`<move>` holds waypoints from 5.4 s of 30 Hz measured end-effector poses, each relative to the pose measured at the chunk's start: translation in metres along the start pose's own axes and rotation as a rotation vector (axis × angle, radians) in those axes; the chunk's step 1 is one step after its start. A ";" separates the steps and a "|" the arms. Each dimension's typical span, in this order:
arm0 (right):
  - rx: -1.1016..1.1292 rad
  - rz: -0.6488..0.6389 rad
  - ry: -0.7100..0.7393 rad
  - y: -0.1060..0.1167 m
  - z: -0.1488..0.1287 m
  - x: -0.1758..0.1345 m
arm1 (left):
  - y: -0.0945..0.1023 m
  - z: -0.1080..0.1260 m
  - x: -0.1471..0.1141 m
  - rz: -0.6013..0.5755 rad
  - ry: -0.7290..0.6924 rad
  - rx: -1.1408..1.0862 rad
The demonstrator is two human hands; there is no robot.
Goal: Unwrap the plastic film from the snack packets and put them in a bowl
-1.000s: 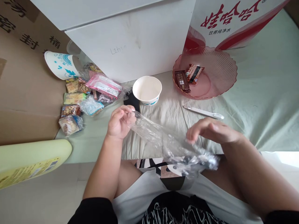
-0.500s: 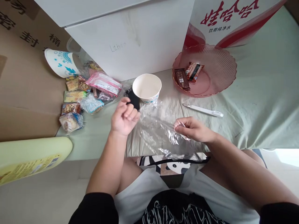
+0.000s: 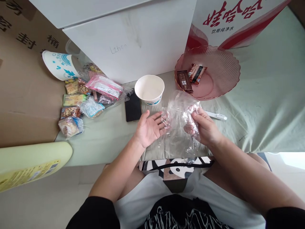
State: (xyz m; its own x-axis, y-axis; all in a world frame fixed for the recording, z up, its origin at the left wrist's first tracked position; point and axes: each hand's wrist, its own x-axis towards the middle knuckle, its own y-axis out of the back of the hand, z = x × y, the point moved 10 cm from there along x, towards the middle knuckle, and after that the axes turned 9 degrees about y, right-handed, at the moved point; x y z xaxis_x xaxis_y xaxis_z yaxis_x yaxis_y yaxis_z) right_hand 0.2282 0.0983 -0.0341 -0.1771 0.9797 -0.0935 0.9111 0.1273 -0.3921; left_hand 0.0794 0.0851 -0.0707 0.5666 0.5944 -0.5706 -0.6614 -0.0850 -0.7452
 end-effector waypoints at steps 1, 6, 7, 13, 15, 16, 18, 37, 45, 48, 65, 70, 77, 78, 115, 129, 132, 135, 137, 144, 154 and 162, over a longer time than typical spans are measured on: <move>0.033 -0.003 -0.007 0.000 0.000 -0.001 | -0.004 -0.010 0.002 -0.052 0.086 0.050; 0.076 -0.109 -0.110 -0.008 0.006 -0.010 | -0.030 -0.052 -0.005 -0.357 0.362 0.250; 0.067 -0.129 -0.121 -0.009 0.006 -0.011 | -0.033 -0.050 -0.006 -0.372 0.322 0.254; 0.010 -0.286 -0.168 -0.023 0.010 -0.013 | -0.026 -0.013 -0.003 -0.193 -0.049 0.256; 0.008 -0.340 -0.196 -0.028 0.017 -0.016 | -0.022 -0.002 -0.003 -0.137 -0.121 0.219; 0.009 -0.356 -0.199 -0.029 0.020 -0.017 | -0.021 0.000 -0.004 -0.124 -0.123 0.194; 0.015 -0.369 -0.189 -0.030 0.023 -0.017 | -0.020 0.002 -0.006 -0.111 -0.099 0.143; -0.045 -0.461 -0.128 -0.037 0.023 -0.019 | -0.018 0.017 -0.014 -0.065 -0.230 0.046; -0.223 -0.281 0.012 -0.021 0.014 -0.006 | -0.002 0.039 -0.016 0.194 -0.448 0.356; -0.264 -0.250 0.026 -0.018 0.012 -0.005 | 0.010 0.052 -0.022 0.272 -0.529 0.348; -0.350 -0.236 0.128 -0.016 0.009 -0.007 | -0.002 0.054 -0.030 0.241 -0.669 0.676; -0.496 -0.216 0.130 -0.012 0.008 -0.005 | -0.008 0.053 -0.028 0.220 -0.670 0.763; -0.658 -0.111 0.129 0.001 0.003 -0.002 | -0.004 0.054 -0.028 0.297 -0.653 0.832; -0.657 -0.114 0.129 0.001 0.003 -0.002 | -0.004 0.054 -0.028 0.306 -0.648 0.838; -1.110 -0.040 0.597 -0.009 -0.033 -0.010 | -0.024 0.063 -0.051 0.565 -1.039 1.403; -0.701 -0.081 0.112 0.002 -0.004 -0.003 | -0.021 0.062 -0.038 0.420 -0.784 1.171; -0.733 -0.052 0.217 0.002 -0.016 0.000 | -0.016 0.064 -0.040 0.473 -0.751 1.148; -0.669 -0.125 0.262 -0.006 -0.018 0.001 | -0.014 0.059 -0.037 0.468 -0.662 1.140; -0.595 -0.217 0.183 -0.013 -0.008 -0.001 | -0.014 0.058 -0.035 0.441 -0.642 1.113; -0.428 -0.215 -0.015 -0.012 0.008 -0.005 | -0.014 0.046 -0.023 0.233 -0.477 1.010; -0.545 -0.291 0.025 -0.016 0.008 -0.003 | -0.014 0.035 -0.017 0.107 -0.343 0.794; -0.453 -0.361 0.048 -0.020 0.007 -0.003 | -0.005 0.030 -0.014 0.159 -0.261 0.795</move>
State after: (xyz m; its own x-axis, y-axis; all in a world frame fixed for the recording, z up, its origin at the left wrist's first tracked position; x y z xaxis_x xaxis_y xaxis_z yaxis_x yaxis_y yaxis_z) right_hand 0.2078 0.0914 -0.0324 -0.4991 0.8663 0.0195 0.8662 0.4981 0.0407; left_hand 0.0603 0.1010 -0.0484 0.3712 0.7965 -0.4772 -0.9272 0.3460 -0.1437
